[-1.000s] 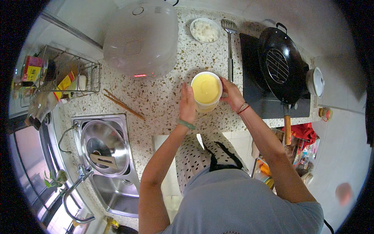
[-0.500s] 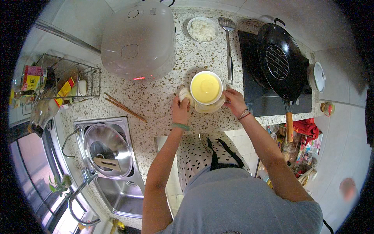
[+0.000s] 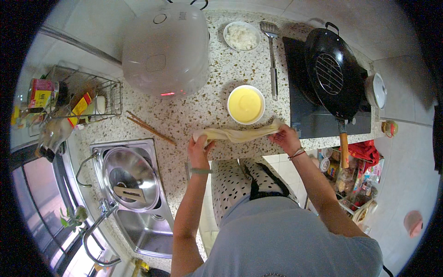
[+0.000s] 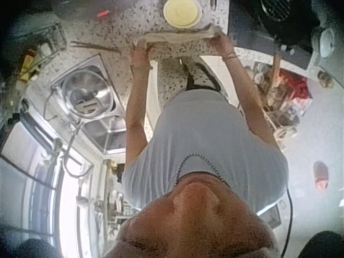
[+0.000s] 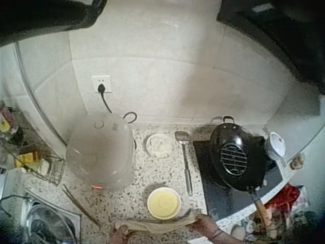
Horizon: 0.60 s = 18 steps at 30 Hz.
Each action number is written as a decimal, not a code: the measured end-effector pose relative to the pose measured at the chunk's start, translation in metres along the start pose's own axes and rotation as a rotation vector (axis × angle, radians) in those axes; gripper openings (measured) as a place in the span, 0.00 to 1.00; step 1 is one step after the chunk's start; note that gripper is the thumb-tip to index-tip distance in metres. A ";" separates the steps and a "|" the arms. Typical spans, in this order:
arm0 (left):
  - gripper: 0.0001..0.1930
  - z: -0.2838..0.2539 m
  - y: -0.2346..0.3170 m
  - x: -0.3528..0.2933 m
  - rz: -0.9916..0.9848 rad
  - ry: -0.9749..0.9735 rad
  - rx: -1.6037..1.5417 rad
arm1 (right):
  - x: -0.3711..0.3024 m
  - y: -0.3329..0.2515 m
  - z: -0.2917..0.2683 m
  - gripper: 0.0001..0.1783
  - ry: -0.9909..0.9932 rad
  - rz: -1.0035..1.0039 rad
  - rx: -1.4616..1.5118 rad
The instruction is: The person cleans a kitchen countertop and stovetop with a cloth, then washes the cloth at the sink. They lift a wok lid to check a steaming pot inside, use chopsticks to stir the contents, and replace the lid. Finally, they lift the steaming pot from the wok and place it on the counter.
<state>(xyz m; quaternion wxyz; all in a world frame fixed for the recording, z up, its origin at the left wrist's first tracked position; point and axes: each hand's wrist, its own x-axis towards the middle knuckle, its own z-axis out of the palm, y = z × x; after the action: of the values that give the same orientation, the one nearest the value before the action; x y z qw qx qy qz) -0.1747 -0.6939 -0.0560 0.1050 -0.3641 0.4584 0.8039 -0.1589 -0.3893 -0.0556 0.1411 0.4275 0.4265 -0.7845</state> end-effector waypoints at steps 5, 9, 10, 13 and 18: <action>0.16 0.027 -0.005 0.064 0.319 -0.133 0.376 | 0.026 -0.018 0.015 0.11 0.018 -0.146 -0.034; 0.19 0.055 -0.017 0.097 0.565 -0.096 0.743 | 0.050 -0.025 0.051 0.09 0.059 -0.356 -0.160; 0.19 0.067 -0.009 0.089 0.540 -0.086 0.856 | 0.053 -0.025 0.061 0.10 0.092 -0.345 -0.156; 0.27 0.072 -0.008 0.082 0.456 -0.186 0.875 | 0.058 -0.024 0.063 0.09 0.078 -0.373 -0.201; 0.30 0.082 -0.001 0.063 0.396 -0.337 0.783 | 0.042 -0.017 0.069 0.21 -0.013 -0.266 -0.275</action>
<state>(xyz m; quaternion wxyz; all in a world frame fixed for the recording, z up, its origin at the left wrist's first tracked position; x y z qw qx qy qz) -0.2590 -0.6374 -0.0739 0.1520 -0.0672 0.7645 0.6228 -0.2318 -0.4275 -0.0608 0.0957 0.3390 0.5817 -0.7332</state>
